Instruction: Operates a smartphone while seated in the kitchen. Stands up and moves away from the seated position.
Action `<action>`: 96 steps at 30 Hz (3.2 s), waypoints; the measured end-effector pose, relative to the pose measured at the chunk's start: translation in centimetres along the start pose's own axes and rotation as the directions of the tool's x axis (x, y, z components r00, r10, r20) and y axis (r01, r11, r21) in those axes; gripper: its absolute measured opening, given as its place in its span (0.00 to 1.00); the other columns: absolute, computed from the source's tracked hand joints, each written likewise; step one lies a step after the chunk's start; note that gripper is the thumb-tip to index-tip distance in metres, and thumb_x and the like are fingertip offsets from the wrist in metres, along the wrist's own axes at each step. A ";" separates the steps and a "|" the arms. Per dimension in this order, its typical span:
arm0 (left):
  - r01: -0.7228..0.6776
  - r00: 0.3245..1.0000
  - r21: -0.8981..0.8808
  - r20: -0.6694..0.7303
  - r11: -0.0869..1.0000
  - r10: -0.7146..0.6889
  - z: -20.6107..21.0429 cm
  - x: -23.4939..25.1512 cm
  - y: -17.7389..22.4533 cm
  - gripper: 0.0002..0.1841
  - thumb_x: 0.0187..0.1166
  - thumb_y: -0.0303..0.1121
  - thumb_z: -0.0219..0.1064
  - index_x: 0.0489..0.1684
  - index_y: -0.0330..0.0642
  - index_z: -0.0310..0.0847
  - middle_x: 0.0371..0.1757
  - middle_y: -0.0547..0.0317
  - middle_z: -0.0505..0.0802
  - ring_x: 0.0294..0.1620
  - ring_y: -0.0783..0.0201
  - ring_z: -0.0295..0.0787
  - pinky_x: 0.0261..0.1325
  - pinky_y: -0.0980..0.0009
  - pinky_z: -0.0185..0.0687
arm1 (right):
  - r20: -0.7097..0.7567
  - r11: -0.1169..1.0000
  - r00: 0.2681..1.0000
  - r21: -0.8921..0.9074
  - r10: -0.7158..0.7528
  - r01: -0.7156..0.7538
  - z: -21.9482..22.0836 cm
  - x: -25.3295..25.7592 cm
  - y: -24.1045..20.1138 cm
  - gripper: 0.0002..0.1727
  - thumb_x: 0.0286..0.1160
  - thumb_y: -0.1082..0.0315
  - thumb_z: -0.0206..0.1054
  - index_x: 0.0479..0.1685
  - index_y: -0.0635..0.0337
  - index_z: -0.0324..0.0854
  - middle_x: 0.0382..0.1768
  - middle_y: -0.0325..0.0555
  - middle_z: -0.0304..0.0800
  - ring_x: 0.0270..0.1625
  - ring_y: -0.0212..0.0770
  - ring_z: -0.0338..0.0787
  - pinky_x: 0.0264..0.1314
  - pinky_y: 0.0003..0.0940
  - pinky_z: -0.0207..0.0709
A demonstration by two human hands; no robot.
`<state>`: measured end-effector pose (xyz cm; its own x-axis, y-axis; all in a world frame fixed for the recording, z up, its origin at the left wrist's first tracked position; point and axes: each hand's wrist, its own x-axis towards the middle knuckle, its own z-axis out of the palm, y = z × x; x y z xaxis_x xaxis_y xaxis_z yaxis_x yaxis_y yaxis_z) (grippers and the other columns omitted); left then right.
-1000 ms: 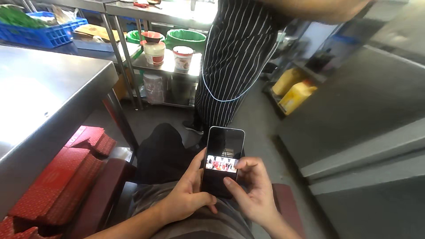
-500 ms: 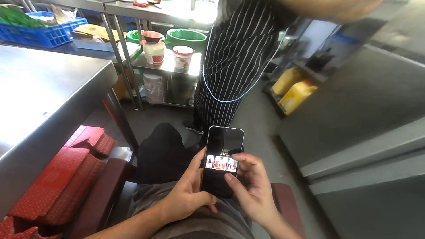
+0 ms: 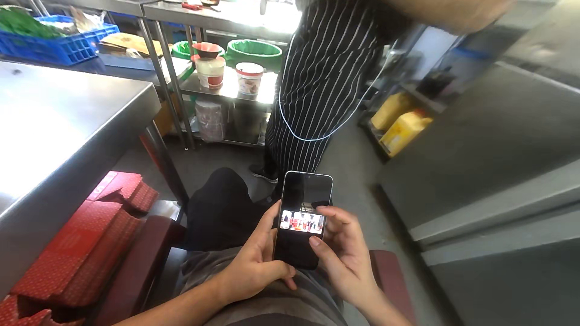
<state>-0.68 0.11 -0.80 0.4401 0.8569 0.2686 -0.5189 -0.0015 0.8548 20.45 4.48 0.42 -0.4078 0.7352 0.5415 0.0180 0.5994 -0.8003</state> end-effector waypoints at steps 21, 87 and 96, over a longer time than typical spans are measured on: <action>0.009 1.000 0.003 0.004 1.000 -0.009 0.0 0.0 0.0 0.54 0.72 0.12 0.60 0.96 0.65 0.30 0.74 0.39 0.80 0.56 0.43 0.91 0.42 0.52 0.95 | -0.005 0.999 1.000 -0.050 0.018 -0.018 0.2 0.0 -0.2 0.39 0.72 0.68 0.71 0.86 0.44 0.63 0.53 0.45 0.91 0.47 0.43 0.94 0.45 0.37 0.92; -0.006 1.000 -0.012 0.016 1.000 0.007 -0.2 0.1 -0.1 0.53 0.72 0.13 0.59 0.95 0.65 0.29 0.75 0.38 0.79 0.61 0.41 0.89 0.43 0.50 0.95 | 0.039 0.995 0.995 0.034 0.091 -0.093 -0.2 0.0 0.2 0.53 0.73 0.68 0.69 0.98 0.39 0.38 0.54 0.49 0.92 0.49 0.49 0.95 0.50 0.43 0.93; -0.058 0.997 -0.061 0.055 0.996 0.062 -0.3 0.4 -0.3 0.55 0.69 0.11 0.58 0.94 0.56 0.22 0.78 0.35 0.76 0.68 0.37 0.86 0.42 0.48 0.95 | 0.079 0.984 0.995 0.157 0.067 -0.078 -0.4 0.2 0.6 0.49 0.77 0.72 0.59 0.98 0.47 0.35 0.57 0.60 0.89 0.52 0.54 0.93 0.53 0.48 0.91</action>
<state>-0.59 0.66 -1.06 0.4469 0.8255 0.3447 -0.5872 -0.0200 0.8092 20.71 5.12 0.21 -0.4762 0.7464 0.4649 -0.0937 0.4826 -0.8708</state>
